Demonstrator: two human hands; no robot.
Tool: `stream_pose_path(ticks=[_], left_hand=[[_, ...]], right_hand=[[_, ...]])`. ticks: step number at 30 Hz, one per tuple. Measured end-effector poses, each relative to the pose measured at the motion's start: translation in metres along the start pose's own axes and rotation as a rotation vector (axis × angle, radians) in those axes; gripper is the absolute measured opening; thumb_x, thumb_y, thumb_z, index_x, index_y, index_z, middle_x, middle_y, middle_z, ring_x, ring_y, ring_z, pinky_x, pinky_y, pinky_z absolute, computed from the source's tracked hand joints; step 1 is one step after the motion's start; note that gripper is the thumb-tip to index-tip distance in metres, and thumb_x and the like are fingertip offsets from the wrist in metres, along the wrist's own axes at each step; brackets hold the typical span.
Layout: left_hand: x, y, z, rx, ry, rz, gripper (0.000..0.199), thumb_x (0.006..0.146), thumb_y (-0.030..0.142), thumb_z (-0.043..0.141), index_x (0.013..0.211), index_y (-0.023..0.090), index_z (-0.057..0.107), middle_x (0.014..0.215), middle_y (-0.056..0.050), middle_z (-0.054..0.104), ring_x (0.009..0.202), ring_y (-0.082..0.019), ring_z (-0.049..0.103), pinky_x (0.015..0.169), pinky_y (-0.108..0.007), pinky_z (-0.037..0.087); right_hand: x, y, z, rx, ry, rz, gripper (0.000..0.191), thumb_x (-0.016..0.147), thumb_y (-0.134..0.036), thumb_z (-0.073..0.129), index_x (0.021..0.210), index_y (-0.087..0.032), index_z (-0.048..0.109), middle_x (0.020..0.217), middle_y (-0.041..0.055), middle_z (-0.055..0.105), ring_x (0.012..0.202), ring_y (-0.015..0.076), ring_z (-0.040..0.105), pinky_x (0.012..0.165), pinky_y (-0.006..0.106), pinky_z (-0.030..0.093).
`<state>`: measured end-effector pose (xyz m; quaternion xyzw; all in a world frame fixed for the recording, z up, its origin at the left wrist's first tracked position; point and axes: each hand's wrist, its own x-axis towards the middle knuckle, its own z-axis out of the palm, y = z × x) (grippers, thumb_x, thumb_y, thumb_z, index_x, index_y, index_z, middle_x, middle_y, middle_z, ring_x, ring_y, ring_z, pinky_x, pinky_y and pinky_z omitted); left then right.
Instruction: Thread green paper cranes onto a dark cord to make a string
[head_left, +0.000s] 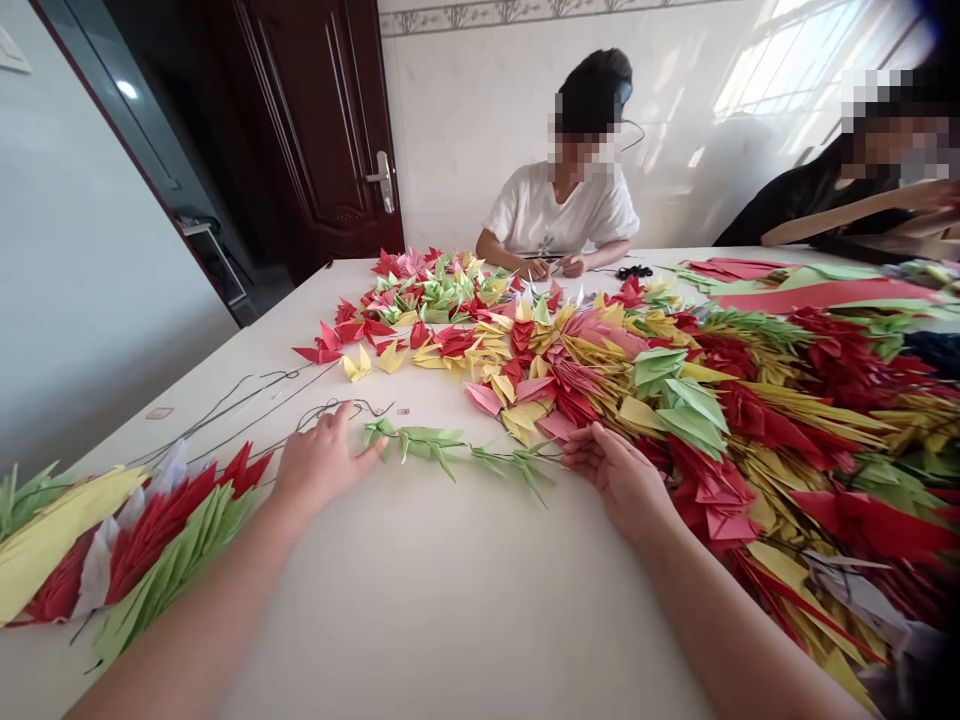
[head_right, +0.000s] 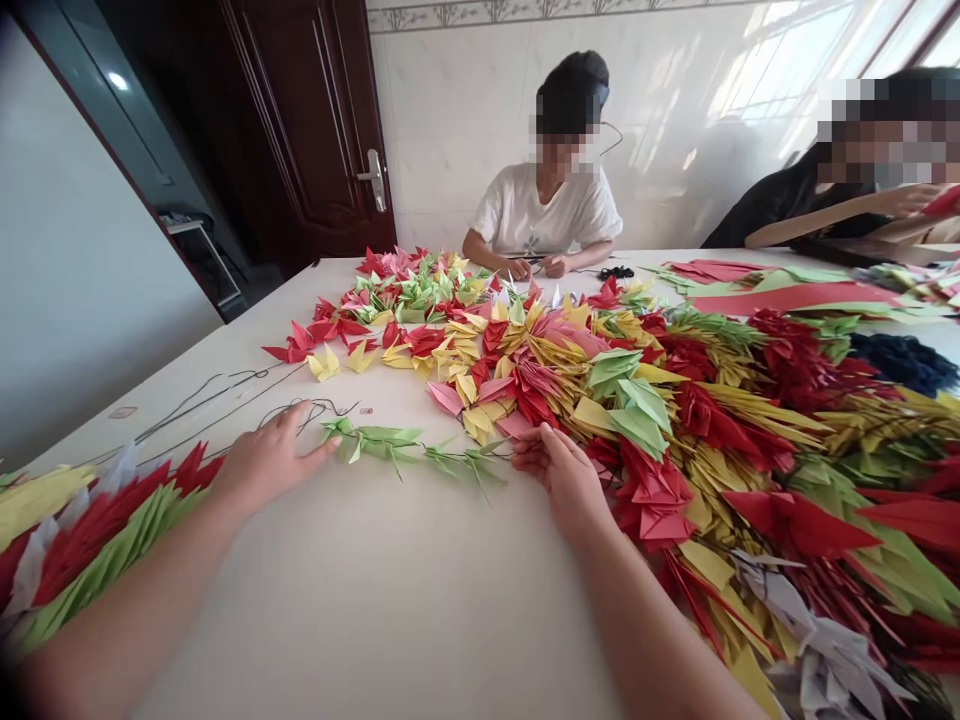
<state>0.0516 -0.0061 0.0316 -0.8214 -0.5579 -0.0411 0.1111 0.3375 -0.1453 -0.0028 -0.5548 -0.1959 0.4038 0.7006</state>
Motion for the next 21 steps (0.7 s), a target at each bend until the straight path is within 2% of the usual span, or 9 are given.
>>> stream_pose_path(ticks=[3,8,11,14,18,21], left_hand=[[-0.017,0.005,-0.010,0.011,-0.080,0.018,0.072,0.075,0.059,0.035,0.130,0.014,0.029,0.094,-0.012,0.064,0.075,-0.027,0.061,0.061,-0.032,0.038],[-0.037,0.022,-0.005,0.005,-0.088,0.113,0.072,0.079,0.054,0.034,0.135,0.012,0.017,0.082,-0.010,0.065,0.064,-0.024,0.060,0.060,-0.031,0.038],[-0.033,0.025,0.001,0.037,-0.086,0.143,0.067,0.081,0.054,0.029,0.135,0.016,0.019,0.080,-0.009,0.065,0.062,-0.022,0.060,0.059,-0.030,0.037],[-0.023,0.022,0.007,0.018,-0.194,0.084,0.068,0.080,0.058,0.023,0.135,0.018,0.021,0.076,-0.008,0.065,0.058,-0.023,0.059,0.052,-0.028,0.035],[-0.013,0.018,0.012,-0.034,-0.267,0.031,0.072,0.078,0.062,0.018,0.133,0.016,0.029,0.070,-0.008,0.064,0.062,-0.026,0.060,0.048,-0.028,0.034],[-0.014,0.017,0.012,-0.039,-0.268,0.026,0.072,0.078,0.062,0.019,0.131,0.014,0.031,0.067,-0.007,0.064,0.062,-0.025,0.060,0.048,-0.028,0.033]], right_hand=[[0.000,0.001,0.000,-0.044,-0.011,-0.006,0.032,0.062,-0.049,0.062,0.064,-0.017,0.061,0.062,0.0023,0.061,0.055,0.0118,0.055,0.056,0.025,0.045],[0.001,0.002,0.000,-0.088,-0.019,-0.023,0.033,0.063,-0.050,0.060,0.065,-0.017,0.061,0.062,0.0021,0.060,0.055,0.0116,0.053,0.056,0.026,0.044],[0.000,0.002,0.000,-0.088,-0.024,-0.027,0.035,0.062,-0.051,0.061,0.065,-0.017,0.061,0.062,0.0026,0.060,0.055,0.0115,0.053,0.057,0.026,0.044],[-0.001,0.001,0.001,-0.099,-0.039,-0.016,0.036,0.060,-0.051,0.062,0.065,-0.016,0.061,0.062,0.0030,0.060,0.056,0.0117,0.054,0.057,0.025,0.044],[-0.002,0.002,0.000,-0.123,-0.036,-0.019,0.035,0.060,-0.051,0.063,0.066,-0.016,0.061,0.063,0.0024,0.060,0.057,0.0113,0.054,0.056,0.024,0.043],[-0.003,0.003,0.000,-0.133,-0.046,-0.035,0.035,0.061,-0.051,0.062,0.068,-0.016,0.062,0.064,0.0026,0.060,0.059,0.0118,0.054,0.058,0.025,0.044]])
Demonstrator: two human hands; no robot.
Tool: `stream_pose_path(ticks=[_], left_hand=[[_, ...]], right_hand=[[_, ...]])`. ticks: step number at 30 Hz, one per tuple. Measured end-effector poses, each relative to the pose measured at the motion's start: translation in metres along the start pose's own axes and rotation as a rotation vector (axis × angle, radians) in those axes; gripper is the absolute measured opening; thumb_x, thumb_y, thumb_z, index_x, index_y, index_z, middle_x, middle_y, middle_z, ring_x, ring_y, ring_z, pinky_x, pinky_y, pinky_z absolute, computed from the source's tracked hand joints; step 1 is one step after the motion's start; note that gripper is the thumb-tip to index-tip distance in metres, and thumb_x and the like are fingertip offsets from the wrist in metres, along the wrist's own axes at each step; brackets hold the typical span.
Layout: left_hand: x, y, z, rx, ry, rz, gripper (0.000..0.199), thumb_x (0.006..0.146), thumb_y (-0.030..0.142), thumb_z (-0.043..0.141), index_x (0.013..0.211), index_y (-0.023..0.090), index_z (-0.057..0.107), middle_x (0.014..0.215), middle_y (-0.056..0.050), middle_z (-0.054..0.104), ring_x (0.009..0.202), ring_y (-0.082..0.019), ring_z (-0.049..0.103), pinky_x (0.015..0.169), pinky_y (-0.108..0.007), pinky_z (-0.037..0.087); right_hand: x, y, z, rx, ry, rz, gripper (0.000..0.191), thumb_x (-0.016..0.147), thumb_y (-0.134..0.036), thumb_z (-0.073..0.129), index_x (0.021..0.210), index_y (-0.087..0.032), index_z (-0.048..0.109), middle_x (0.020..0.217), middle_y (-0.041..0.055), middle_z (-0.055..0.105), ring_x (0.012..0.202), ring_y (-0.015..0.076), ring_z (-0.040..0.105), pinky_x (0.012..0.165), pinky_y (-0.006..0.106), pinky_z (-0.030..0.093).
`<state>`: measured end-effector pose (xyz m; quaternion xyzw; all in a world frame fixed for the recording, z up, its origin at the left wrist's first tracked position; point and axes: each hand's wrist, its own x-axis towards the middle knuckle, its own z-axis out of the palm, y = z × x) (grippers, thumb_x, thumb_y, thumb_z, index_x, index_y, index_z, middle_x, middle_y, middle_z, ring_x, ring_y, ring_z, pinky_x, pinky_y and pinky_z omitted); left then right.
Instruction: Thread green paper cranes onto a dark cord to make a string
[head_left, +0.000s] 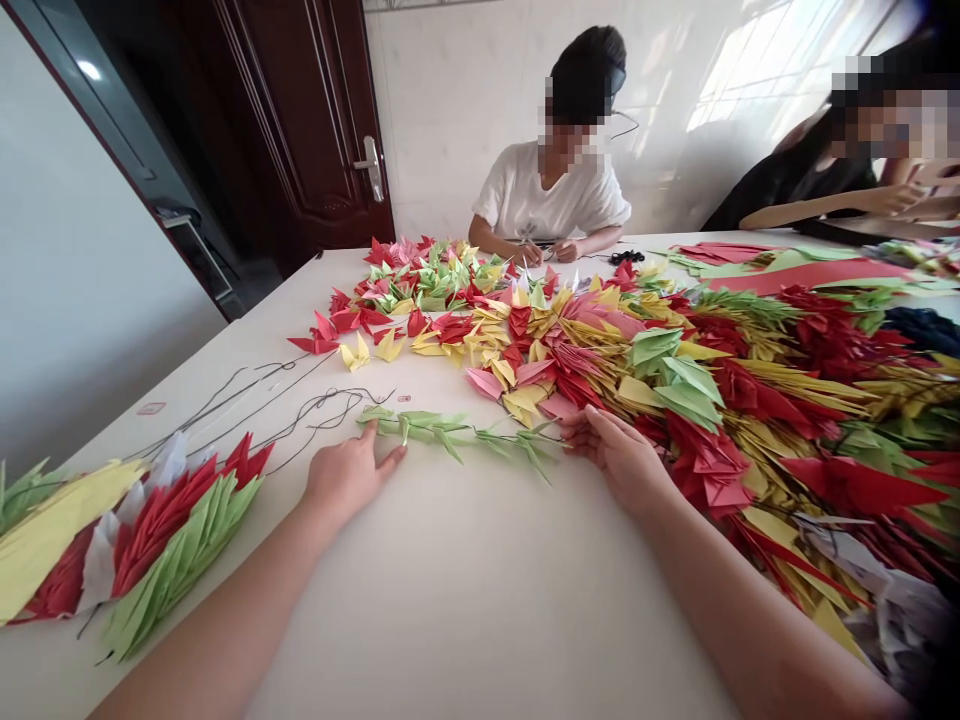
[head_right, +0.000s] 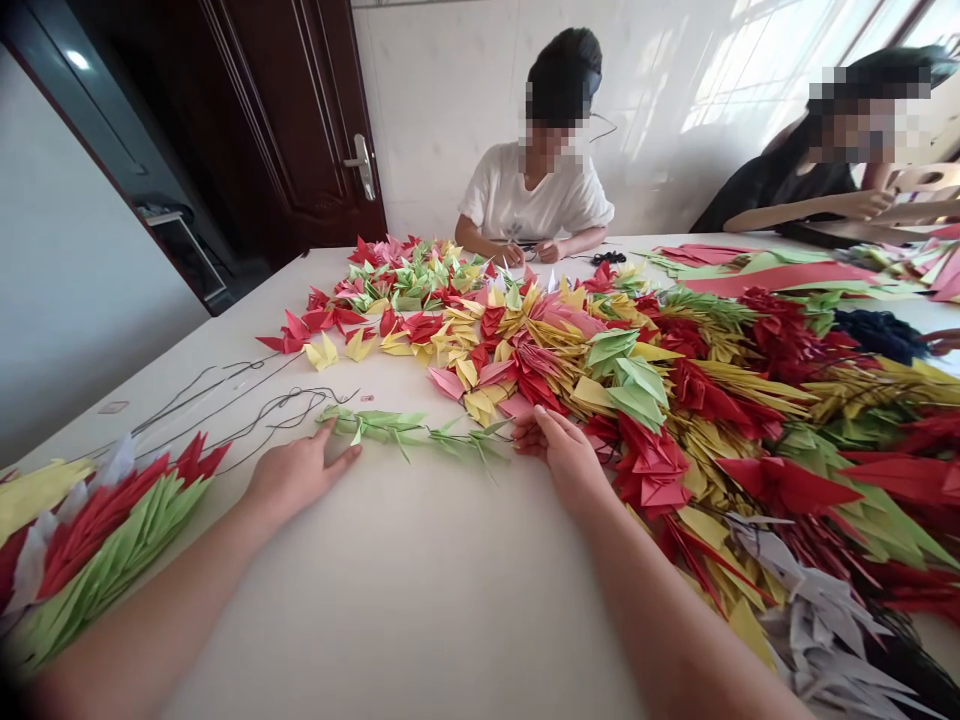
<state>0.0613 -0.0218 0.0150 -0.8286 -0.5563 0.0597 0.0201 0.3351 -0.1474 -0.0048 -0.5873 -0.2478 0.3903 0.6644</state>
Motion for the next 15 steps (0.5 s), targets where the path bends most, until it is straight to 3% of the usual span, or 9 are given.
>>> stream_pose_path(ticks=[4,8,13,15], left_hand=[[-0.013,0.003,-0.004,-0.014,0.075,0.048,0.074,0.079,0.060,0.023,0.135,0.011,0.017,0.058,-0.004,0.061,0.056,-0.022,0.058,0.046,-0.026,0.031],[-0.024,0.013,-0.007,-0.088,0.183,0.211,0.077,0.080,0.058,0.026,0.137,0.011,0.004,0.056,0.000,0.058,0.052,-0.019,0.055,0.045,-0.024,0.029],[-0.019,0.019,-0.002,-0.059,0.134,0.208,0.073,0.078,0.060,0.029,0.136,0.018,0.016,0.052,0.001,0.053,0.050,-0.018,0.054,0.042,-0.024,0.024],[-0.019,0.021,-0.001,-0.054,0.166,0.181,0.074,0.078,0.059,0.029,0.137,0.016,0.013,0.051,0.001,0.054,0.048,-0.017,0.053,0.042,-0.024,0.024]], right_hand=[[-0.002,0.000,0.001,-0.007,0.007,-0.001,0.034,0.061,-0.050,0.062,0.067,-0.017,0.062,0.065,0.0029,0.060,0.058,0.0120,0.053,0.060,0.027,0.045],[-0.002,0.001,0.000,-0.006,-0.008,-0.014,0.035,0.061,-0.051,0.062,0.067,-0.017,0.062,0.063,0.0031,0.060,0.059,0.0122,0.053,0.059,0.026,0.045],[-0.001,0.002,0.000,-0.019,-0.025,-0.020,0.035,0.062,-0.052,0.061,0.067,-0.017,0.062,0.065,0.0024,0.060,0.058,0.0115,0.053,0.060,0.027,0.045],[-0.002,0.001,0.000,-0.024,-0.027,-0.020,0.036,0.061,-0.052,0.061,0.067,-0.017,0.061,0.064,0.0020,0.059,0.058,0.0114,0.053,0.059,0.027,0.045]])
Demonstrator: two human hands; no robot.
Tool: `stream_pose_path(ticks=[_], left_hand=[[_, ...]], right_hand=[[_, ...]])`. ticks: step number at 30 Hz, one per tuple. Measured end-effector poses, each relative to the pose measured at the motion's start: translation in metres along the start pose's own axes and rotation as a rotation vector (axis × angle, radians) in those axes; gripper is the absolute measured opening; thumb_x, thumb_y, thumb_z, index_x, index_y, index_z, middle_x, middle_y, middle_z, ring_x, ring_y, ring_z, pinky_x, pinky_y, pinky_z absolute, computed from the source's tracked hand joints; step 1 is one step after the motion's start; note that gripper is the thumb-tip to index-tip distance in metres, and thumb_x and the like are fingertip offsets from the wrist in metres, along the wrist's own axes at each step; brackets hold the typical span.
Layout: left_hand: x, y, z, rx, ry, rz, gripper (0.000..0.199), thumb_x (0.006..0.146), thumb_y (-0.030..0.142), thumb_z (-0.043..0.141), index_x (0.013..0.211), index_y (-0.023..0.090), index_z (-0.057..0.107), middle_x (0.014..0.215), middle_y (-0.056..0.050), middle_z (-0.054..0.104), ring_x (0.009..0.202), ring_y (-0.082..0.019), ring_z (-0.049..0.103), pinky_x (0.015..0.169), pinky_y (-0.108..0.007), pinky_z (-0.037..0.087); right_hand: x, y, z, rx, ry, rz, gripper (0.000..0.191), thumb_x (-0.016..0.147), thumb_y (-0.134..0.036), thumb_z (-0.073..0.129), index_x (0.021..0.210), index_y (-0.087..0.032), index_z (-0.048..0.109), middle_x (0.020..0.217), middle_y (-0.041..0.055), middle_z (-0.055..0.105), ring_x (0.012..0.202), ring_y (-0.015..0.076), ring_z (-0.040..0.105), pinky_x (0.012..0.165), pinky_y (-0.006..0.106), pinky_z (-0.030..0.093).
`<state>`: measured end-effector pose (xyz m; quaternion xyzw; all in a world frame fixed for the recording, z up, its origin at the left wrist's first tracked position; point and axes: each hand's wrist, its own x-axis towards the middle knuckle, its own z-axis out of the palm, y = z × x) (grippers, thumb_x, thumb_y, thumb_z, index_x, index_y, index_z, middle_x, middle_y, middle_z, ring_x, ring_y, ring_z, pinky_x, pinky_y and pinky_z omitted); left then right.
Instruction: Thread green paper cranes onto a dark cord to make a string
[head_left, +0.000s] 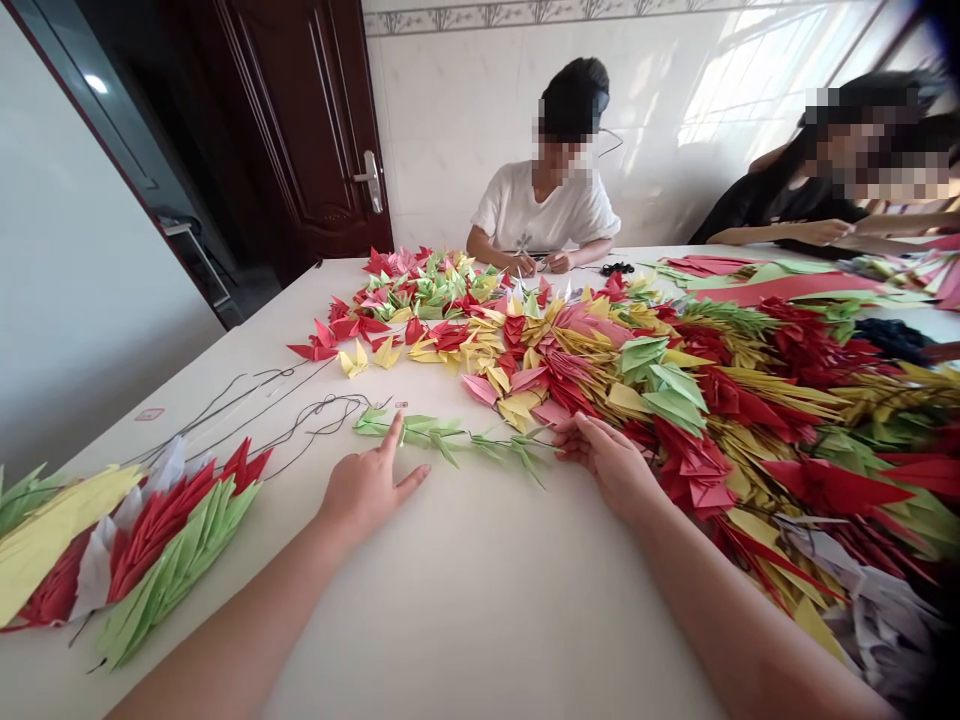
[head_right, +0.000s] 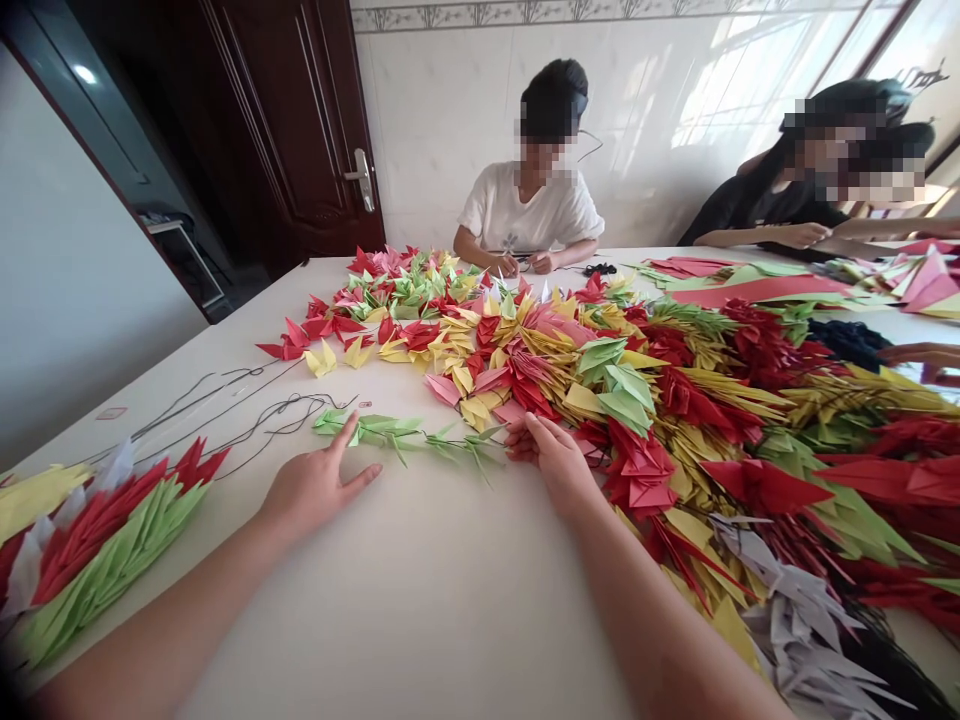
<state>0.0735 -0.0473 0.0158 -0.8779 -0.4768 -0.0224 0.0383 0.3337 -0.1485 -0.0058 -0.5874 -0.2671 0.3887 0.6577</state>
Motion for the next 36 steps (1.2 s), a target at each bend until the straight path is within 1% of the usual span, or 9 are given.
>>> stream_pose_path(ticks=[4,7,11,14,18,22,28,33,36], left_hand=[[-0.007,0.016,-0.001,-0.031,0.137,0.094,0.077,0.080,0.058,0.025,0.137,0.012,0.003,0.051,0.001,0.054,0.048,-0.017,0.051,0.048,-0.025,0.030],[-0.010,0.031,0.003,-0.002,0.088,0.223,0.073,0.081,0.057,0.025,0.138,0.014,0.008,0.050,0.001,0.055,0.048,-0.017,0.051,0.055,-0.028,0.034],[-0.010,0.040,0.011,0.046,0.017,0.222,0.068,0.082,0.054,0.024,0.136,0.014,0.018,0.056,-0.003,0.058,0.051,-0.018,0.053,0.057,-0.030,0.034],[-0.013,0.047,0.015,0.028,0.051,0.277,0.063,0.085,0.048,0.023,0.137,0.014,0.014,0.064,-0.006,0.061,0.054,-0.018,0.054,0.059,-0.031,0.035],[-0.015,0.073,0.019,-0.103,0.100,0.445,0.065,0.085,0.045,0.024,0.137,0.011,0.005,0.067,-0.006,0.062,0.055,-0.019,0.054,0.061,-0.033,0.036],[-0.013,0.097,0.018,-0.120,0.066,0.446,0.065,0.085,0.046,0.023,0.136,0.007,0.012,0.062,-0.006,0.062,0.054,-0.021,0.055,0.060,-0.035,0.036],[-0.012,0.105,0.016,-0.156,0.101,0.470,0.068,0.085,0.045,0.024,0.137,0.006,0.002,0.069,-0.008,0.064,0.057,-0.020,0.056,0.061,-0.035,0.036],[-0.008,0.123,0.016,-0.151,0.074,0.481,0.065,0.085,0.046,0.023,0.136,0.006,0.015,0.063,-0.008,0.063,0.056,-0.022,0.056,0.060,-0.036,0.037],[-0.018,0.109,0.007,-0.212,0.058,0.586,0.063,0.086,0.042,0.027,0.137,0.010,0.011,0.066,-0.005,0.063,0.056,-0.020,0.056,0.062,-0.034,0.039]], right_hand=[[-0.001,-0.002,0.001,-0.004,-0.022,0.004,0.037,0.060,-0.053,0.061,0.066,-0.016,0.061,0.062,0.0019,0.059,0.058,0.0115,0.053,0.059,0.026,0.044],[-0.001,-0.002,0.002,-0.009,-0.027,0.007,0.037,0.061,-0.053,0.061,0.066,-0.017,0.061,0.062,0.0019,0.059,0.058,0.0115,0.053,0.059,0.026,0.044],[-0.001,-0.003,0.003,-0.008,-0.019,0.003,0.037,0.061,-0.053,0.060,0.066,-0.017,0.061,0.062,0.0017,0.059,0.057,0.0112,0.053,0.058,0.026,0.044],[-0.002,-0.003,0.004,0.005,-0.021,0.002,0.037,0.061,-0.053,0.061,0.065,-0.016,0.060,0.061,0.0014,0.058,0.055,0.0108,0.052,0.057,0.026,0.044],[-0.003,-0.004,0.005,0.015,-0.015,-0.001,0.036,0.060,-0.052,0.061,0.064,-0.016,0.059,0.061,0.0010,0.058,0.054,0.0104,0.052,0.056,0.025,0.044],[-0.004,-0.004,0.004,0.029,-0.012,-0.013,0.036,0.060,-0.052,0.062,0.064,-0.016,0.059,0.059,0.0005,0.057,0.053,0.0103,0.053,0.056,0.025,0.043],[-0.004,-0.005,0.005,0.031,-0.034,-0.005,0.036,0.060,-0.052,0.061,0.064,-0.016,0.059,0.058,0.0001,0.057,0.052,0.0105,0.053,0.056,0.025,0.043],[-0.005,-0.005,0.004,0.040,-0.024,-0.001,0.035,0.060,-0.051,0.062,0.063,-0.016,0.059,0.059,-0.0003,0.057,0.053,0.0101,0.053,0.056,0.023,0.042],[-0.004,-0.005,0.000,0.053,-0.024,-0.003,0.036,0.061,-0.052,0.061,0.063,-0.016,0.059,0.058,0.0001,0.057,0.053,0.0104,0.052,0.056,0.024,0.042]])
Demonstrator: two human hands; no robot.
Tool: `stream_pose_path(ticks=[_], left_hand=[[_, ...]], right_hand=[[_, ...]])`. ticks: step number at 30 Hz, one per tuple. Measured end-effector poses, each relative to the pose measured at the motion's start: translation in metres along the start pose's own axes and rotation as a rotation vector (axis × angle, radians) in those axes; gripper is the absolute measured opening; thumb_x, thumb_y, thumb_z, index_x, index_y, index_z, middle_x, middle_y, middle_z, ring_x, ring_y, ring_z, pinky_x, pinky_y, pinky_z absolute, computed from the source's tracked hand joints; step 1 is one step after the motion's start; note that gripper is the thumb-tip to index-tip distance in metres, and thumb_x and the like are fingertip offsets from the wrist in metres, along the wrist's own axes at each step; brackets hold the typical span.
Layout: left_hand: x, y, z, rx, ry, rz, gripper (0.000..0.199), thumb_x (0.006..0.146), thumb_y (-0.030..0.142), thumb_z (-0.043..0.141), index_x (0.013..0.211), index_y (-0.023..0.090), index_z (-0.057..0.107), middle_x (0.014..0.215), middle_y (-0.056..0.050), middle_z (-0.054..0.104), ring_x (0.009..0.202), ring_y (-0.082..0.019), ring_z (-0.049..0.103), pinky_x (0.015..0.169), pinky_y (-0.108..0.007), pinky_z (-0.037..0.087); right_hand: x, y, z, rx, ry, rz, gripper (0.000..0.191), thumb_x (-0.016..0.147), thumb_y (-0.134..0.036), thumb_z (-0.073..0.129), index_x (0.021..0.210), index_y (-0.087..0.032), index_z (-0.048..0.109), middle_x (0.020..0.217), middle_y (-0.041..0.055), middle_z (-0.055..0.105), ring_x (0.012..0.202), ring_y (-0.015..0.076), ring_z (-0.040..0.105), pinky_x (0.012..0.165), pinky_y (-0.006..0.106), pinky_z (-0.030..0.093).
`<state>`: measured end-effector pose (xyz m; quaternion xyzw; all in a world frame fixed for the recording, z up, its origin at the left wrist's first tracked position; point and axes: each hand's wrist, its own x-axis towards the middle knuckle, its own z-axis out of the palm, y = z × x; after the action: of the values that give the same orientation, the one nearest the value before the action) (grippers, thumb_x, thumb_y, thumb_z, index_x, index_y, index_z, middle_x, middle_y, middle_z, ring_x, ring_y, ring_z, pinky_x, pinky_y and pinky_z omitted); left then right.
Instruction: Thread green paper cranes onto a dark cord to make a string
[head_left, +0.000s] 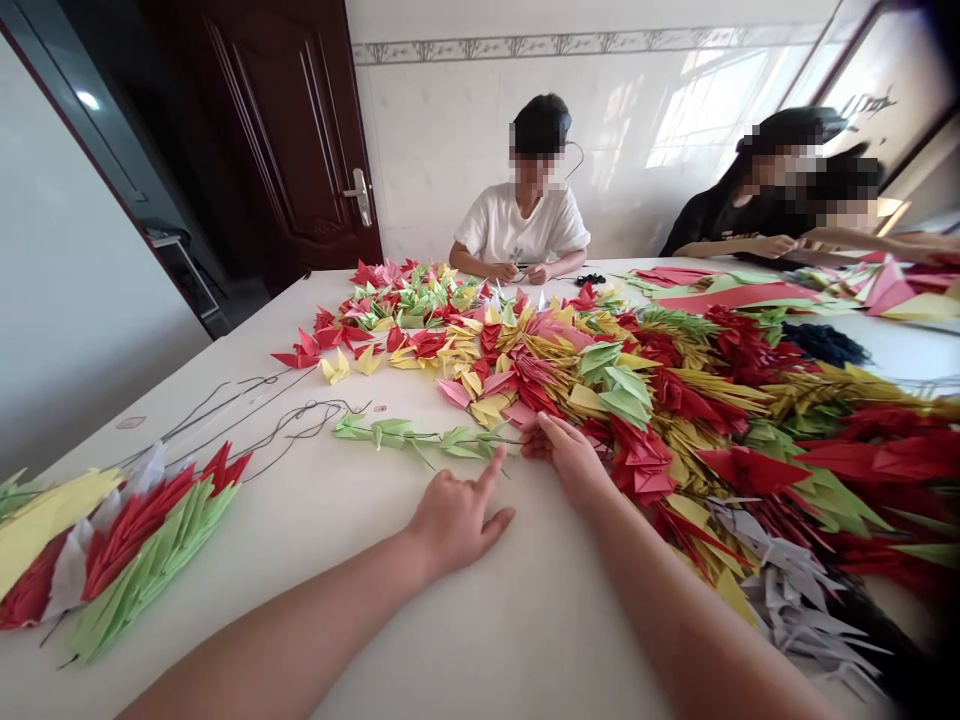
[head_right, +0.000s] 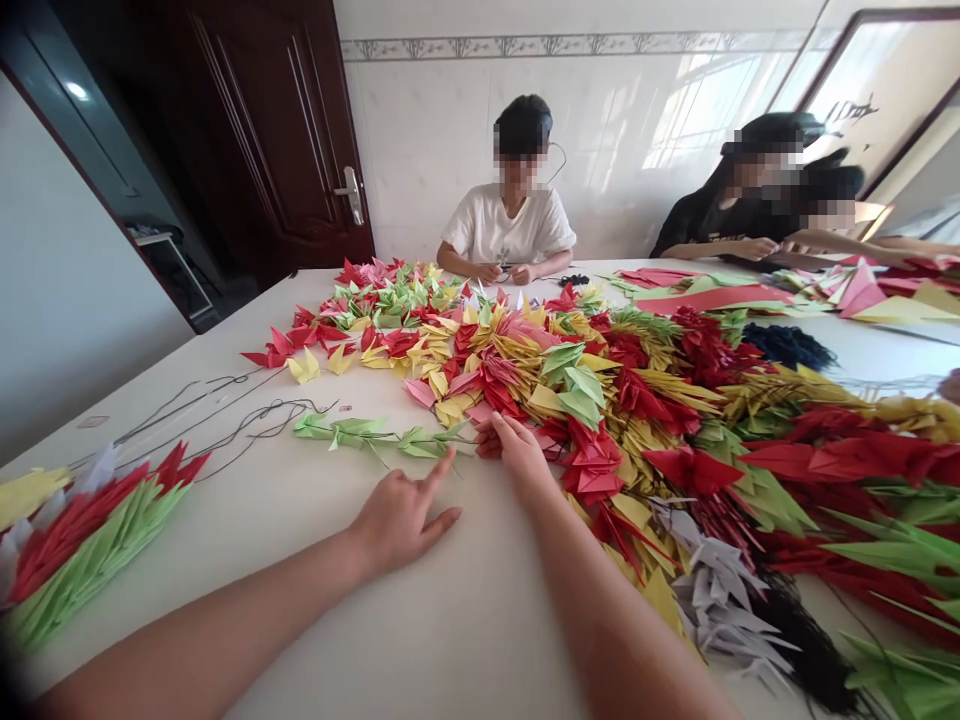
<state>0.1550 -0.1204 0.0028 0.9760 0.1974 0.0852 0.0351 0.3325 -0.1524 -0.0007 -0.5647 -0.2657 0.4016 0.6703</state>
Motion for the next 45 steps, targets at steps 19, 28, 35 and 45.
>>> stream_pose_path(ticks=[19,28,35,45], left_hand=[[-0.067,-0.168,-0.009,-0.141,0.388,-0.416,0.037,0.081,0.044,0.042,0.109,0.020,0.048,0.109,-0.008,0.054,0.107,-0.024,0.045,0.091,-0.039,0.037],[-0.068,-0.166,-0.011,-0.185,0.379,-0.393,0.021,0.081,0.039,0.043,0.084,0.019,0.052,0.094,-0.005,0.060,0.096,-0.020,0.051,0.086,-0.036,0.040],[-0.056,-0.161,-0.007,-0.180,0.443,-0.524,0.029,0.079,0.040,0.047,0.097,0.018,0.052,0.094,-0.007,0.061,0.092,-0.022,0.053,0.082,-0.037,0.042],[-0.060,-0.165,-0.012,-0.352,0.386,-0.526,0.035,0.087,0.036,0.028,0.089,0.018,0.057,0.085,-0.006,0.064,0.083,-0.020,0.057,0.072,-0.031,0.045]], right_hand=[[-0.007,0.004,0.001,-0.033,0.085,0.010,0.037,0.057,-0.051,0.065,0.067,-0.016,0.063,0.064,0.0011,0.057,0.053,0.0098,0.051,0.053,0.024,0.041],[-0.005,0.007,-0.001,-0.080,0.119,0.027,0.042,0.049,-0.054,0.069,0.065,-0.016,0.064,0.065,0.0023,0.058,0.054,0.0109,0.051,0.053,0.024,0.043],[-0.006,0.007,0.001,-0.108,0.117,0.033,0.039,0.051,-0.053,0.068,0.063,-0.017,0.063,0.063,0.0026,0.058,0.055,0.0116,0.051,0.053,0.025,0.044],[-0.007,0.006,-0.001,-0.067,0.085,0.025,0.036,0.057,-0.052,0.065,0.065,-0.017,0.063,0.063,0.0015,0.057,0.054,0.0104,0.051,0.054,0.024,0.044]])
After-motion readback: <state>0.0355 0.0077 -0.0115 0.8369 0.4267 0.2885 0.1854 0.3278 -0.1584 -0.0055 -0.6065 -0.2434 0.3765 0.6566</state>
